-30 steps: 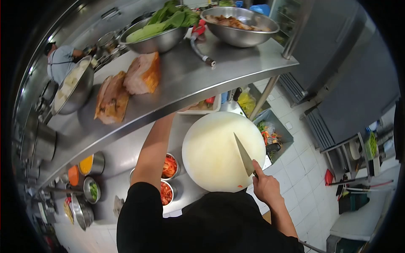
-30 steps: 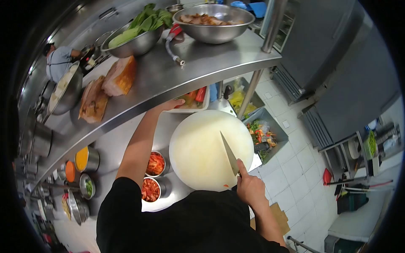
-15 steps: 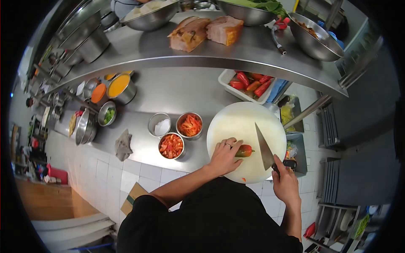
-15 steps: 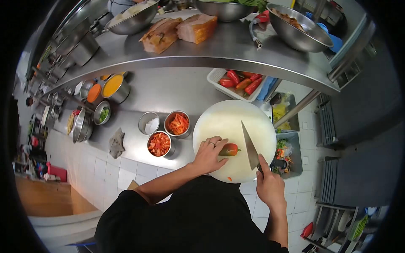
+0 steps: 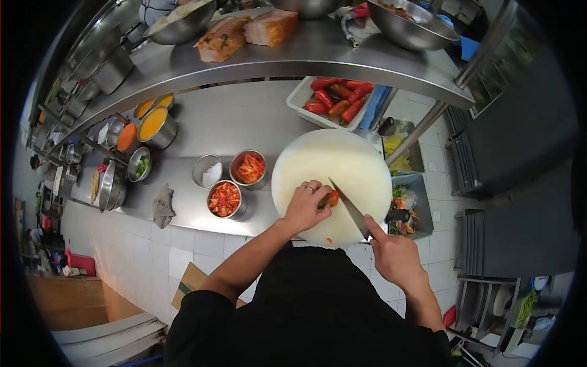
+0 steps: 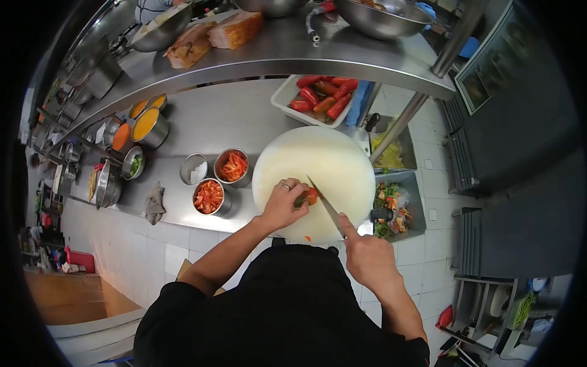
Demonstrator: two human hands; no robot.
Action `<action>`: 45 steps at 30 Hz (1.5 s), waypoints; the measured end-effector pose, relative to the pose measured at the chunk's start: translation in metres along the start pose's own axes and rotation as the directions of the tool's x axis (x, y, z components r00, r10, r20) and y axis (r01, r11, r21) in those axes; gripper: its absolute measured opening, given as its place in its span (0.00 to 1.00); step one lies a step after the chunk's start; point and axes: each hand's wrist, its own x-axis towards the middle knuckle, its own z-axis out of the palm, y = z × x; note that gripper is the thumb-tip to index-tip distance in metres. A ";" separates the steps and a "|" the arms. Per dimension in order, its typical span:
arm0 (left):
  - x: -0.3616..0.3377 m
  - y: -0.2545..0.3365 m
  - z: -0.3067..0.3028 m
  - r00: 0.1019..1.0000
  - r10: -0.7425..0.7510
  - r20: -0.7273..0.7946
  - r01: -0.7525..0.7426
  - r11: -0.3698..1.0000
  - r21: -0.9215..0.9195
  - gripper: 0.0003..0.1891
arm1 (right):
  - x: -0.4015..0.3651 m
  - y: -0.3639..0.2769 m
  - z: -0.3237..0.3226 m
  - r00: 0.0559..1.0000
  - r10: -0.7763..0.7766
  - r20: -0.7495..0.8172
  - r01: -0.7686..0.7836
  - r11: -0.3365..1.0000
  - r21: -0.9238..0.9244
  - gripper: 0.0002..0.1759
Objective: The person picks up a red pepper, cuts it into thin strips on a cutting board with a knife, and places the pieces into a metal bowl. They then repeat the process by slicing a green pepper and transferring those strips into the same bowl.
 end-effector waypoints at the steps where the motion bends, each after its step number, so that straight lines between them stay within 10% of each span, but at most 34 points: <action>1: 0.000 0.001 0.001 1.000 -0.003 0.008 0.002 1.000 0.018 0.21 | -0.003 -0.002 -0.003 1.000 0.014 0.025 -0.013 1.000 -0.019 0.37; 21: 0.000 0.005 0.010 0.993 -0.111 -0.030 0.113 0.992 0.062 0.20 | 0.055 -0.024 0.022 0.968 0.141 0.209 -0.123 0.988 -0.098 0.39; 30: 0.014 0.018 -0.005 0.969 -0.166 0.181 0.126 0.969 0.214 0.40 | 0.049 0.035 0.025 0.979 0.168 0.119 -0.188 0.965 0.184 0.36; 36: 0.046 0.054 -0.040 0.997 -0.077 0.025 0.081 0.963 -0.259 0.38 | 0.017 0.038 0.000 0.863 0.505 -0.001 -0.505 0.863 0.009 0.35; 45: -0.005 0.002 -0.009 0.986 -0.101 0.136 0.131 0.964 -0.231 0.25 | 0.003 0.025 0.011 0.973 0.230 0.026 -0.229 0.972 -0.052 0.35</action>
